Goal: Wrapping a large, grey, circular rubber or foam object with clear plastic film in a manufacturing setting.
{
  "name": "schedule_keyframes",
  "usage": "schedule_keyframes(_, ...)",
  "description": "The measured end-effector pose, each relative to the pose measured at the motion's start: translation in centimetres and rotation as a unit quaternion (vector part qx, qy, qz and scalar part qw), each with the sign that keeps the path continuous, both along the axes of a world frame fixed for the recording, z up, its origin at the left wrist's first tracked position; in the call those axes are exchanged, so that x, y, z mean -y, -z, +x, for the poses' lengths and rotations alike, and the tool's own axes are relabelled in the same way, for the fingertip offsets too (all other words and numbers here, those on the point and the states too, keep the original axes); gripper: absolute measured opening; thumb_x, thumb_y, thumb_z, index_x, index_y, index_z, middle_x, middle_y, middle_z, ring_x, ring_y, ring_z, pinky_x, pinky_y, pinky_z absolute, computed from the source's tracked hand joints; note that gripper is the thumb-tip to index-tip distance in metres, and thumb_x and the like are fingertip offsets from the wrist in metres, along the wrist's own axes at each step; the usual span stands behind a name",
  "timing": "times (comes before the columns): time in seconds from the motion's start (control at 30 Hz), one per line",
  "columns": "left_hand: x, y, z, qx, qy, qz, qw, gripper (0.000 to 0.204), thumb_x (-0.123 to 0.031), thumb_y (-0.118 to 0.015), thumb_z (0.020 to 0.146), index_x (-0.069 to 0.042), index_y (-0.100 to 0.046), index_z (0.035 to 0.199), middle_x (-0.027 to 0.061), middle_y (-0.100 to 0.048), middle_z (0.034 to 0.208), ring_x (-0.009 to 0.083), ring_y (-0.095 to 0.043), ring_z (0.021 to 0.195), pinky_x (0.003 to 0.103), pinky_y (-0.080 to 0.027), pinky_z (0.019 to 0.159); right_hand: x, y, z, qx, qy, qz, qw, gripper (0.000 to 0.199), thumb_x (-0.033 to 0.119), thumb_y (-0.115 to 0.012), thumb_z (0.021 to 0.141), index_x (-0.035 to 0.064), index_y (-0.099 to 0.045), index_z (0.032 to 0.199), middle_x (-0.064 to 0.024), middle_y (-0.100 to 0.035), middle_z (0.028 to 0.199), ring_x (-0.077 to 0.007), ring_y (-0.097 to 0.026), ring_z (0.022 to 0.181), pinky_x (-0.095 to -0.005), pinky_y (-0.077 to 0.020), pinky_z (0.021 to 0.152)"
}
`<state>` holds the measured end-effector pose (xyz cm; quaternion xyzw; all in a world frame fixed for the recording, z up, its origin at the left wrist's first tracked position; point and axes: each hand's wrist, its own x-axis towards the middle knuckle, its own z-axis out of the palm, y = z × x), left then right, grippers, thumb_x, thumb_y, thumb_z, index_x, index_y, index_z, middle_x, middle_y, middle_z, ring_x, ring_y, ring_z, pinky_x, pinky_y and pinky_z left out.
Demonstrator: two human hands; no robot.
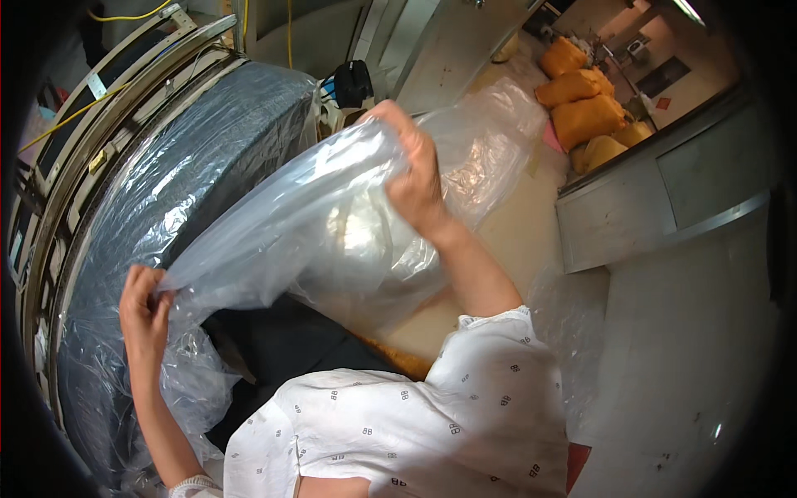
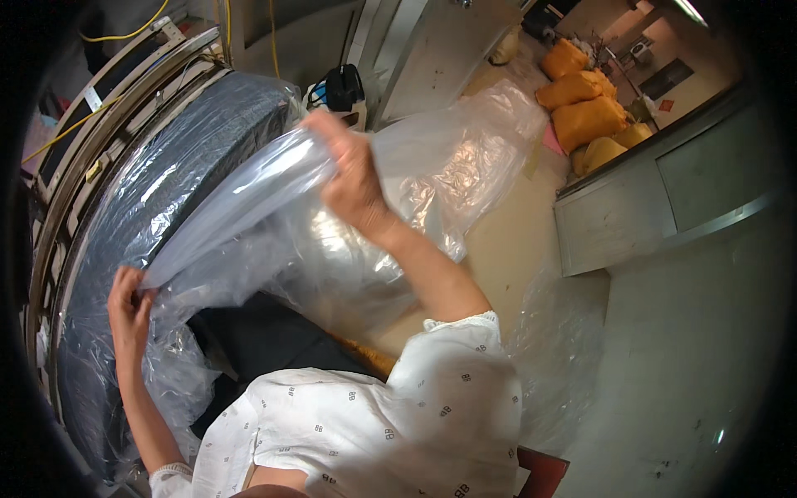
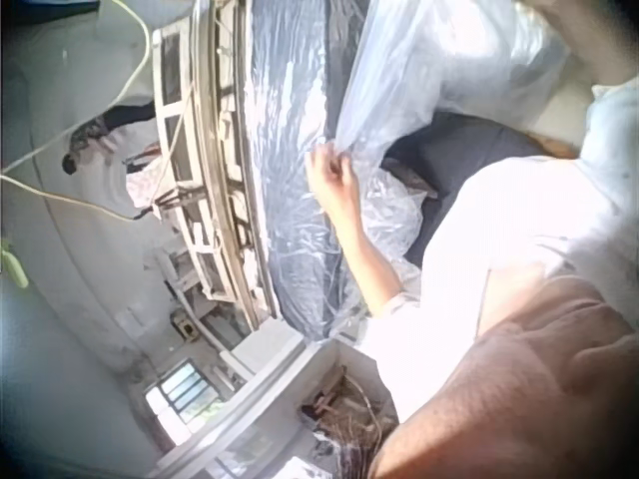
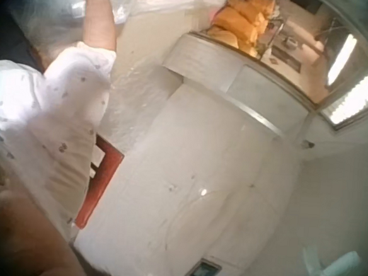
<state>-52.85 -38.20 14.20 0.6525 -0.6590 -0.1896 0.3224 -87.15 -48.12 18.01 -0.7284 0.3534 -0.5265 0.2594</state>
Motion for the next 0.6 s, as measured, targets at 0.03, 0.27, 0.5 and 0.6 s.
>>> schedule_keyframes(0.03,0.9,-0.1,0.8,-0.061,0.036,-0.068,0.995,0.016,0.001,-0.055,0.078,-0.001,-0.059,0.093,0.0006,-0.052,0.083,0.0097,-0.045,0.065,0.021,-0.035,0.057,-1.6,-1.4,1.4,0.018,-0.130,-0.039,0.991,0.021,0.001,-0.046,0.076,-0.0020,-0.053,0.095,-0.0078,-0.057,0.085,-0.0151,-0.056,0.079,-0.0244,-0.0453,0.071)
schedule_keyframes(0.27,-6.0,3.1,23.6,-0.263,-0.120,-0.331,0.898,0.026,-0.010,-0.057,0.082,-0.006,-0.060,0.108,0.0078,-0.058,0.109,0.0152,-0.055,0.100,0.028,-0.046,0.086,-14.9,3.9,20.1,0.166,-0.509,0.329,0.778,0.027,0.010,-0.053,0.074,0.0014,-0.045,0.098,-0.0022,-0.050,0.085,-0.0173,-0.049,0.084,-0.0259,-0.0378,0.076)
schedule_keyframes(0.5,-14.9,2.1,28.1,-0.117,-0.136,-0.427,0.886,0.024,-0.018,-0.054,0.085,-0.003,-0.059,0.103,0.0155,-0.049,0.121,0.0250,-0.046,0.113,0.037,-0.035,0.097,-18.3,3.1,27.9,0.011,-0.720,0.171,0.672,0.065,0.015,-0.058,0.078,0.0000,-0.028,0.133,-0.0178,-0.043,0.113,-0.0290,-0.043,0.106,-0.0385,-0.0376,0.089)
schedule_keyframes(0.6,-28.0,6.3,30.4,-0.225,-0.303,-0.287,0.881,0.010,-0.015,-0.058,0.079,-0.007,-0.062,0.083,0.0104,-0.050,0.119,0.0192,-0.045,0.112,0.031,-0.029,0.099,-13.1,2.2,34.3,0.023,-0.617,-0.039,0.786,0.046,0.015,-0.058,0.078,-0.0001,-0.047,0.121,-0.0175,-0.050,0.115,-0.0344,-0.047,0.106,-0.0399,-0.0382,0.091)
